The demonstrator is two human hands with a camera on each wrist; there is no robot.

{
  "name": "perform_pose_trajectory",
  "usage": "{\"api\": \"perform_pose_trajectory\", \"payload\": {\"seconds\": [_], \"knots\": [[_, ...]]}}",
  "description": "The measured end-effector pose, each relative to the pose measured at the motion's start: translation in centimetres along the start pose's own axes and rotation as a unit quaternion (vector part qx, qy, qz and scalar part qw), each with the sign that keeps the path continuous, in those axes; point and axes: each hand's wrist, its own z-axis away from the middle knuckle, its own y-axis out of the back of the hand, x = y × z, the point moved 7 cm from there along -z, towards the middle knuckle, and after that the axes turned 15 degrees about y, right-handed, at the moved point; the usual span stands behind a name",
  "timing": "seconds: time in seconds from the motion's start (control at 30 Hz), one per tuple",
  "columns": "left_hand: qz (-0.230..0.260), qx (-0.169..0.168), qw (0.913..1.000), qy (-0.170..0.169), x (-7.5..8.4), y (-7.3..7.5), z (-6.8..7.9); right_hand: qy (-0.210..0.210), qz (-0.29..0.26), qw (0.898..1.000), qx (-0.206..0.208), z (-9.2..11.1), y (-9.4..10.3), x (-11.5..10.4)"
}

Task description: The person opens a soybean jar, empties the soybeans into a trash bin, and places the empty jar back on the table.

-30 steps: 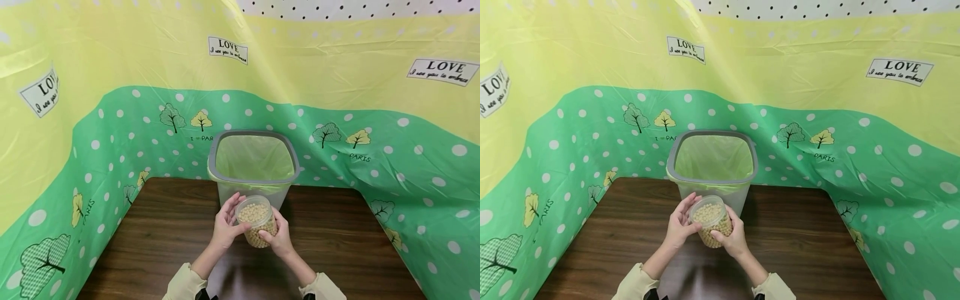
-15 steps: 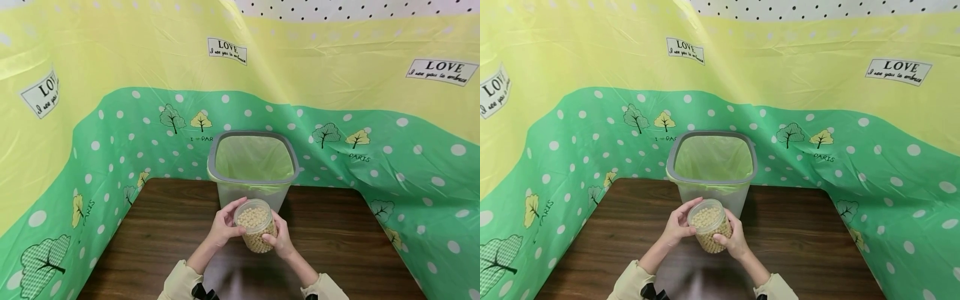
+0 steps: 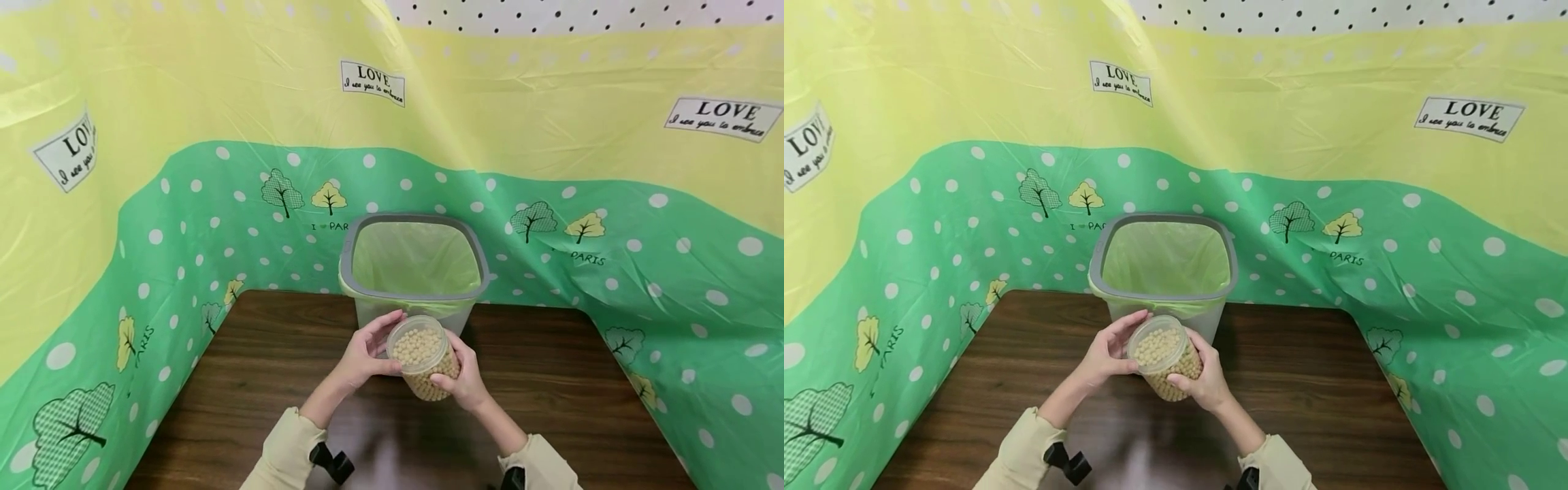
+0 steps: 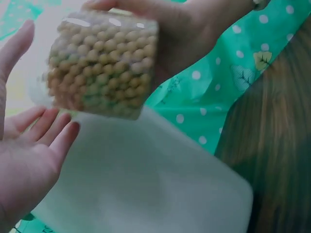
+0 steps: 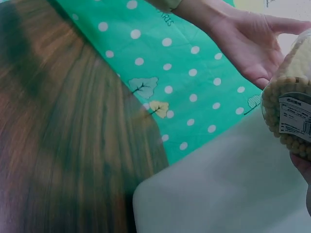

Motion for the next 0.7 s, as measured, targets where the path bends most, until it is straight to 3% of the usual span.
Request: {"api": "perform_pose_trajectory", "payload": {"seconds": [0.17, 0.37, 0.47, 0.53, 0.7], "knots": [[-0.040, -0.015, 0.9986, 0.032, -0.51, 0.41, -0.55, -0.006, 0.024, 1.000, -0.017, 0.21, 0.20, 0.52], [-0.041, 0.050, 0.9973, 0.035, -0.76, 0.51, -0.04, 0.006, 0.113, 0.993, -0.013, 0.57, 0.72, 0.81], [-0.041, 0.059, 0.9966, 0.040, -0.58, 0.42, 0.27, 0.007, 0.111, 0.994, -0.010, 0.53, 0.76, 0.58], [-0.040, 0.041, 0.9977, 0.037, -0.28, 0.48, 0.34, 0.006, 0.075, 0.997, -0.013, 0.45, 0.63, 0.41], [-0.043, -0.043, 0.9975, 0.034, 0.20, 0.70, 0.08, 0.003, -0.016, 0.999, -0.037, 0.28, 0.17, 0.12]]}}
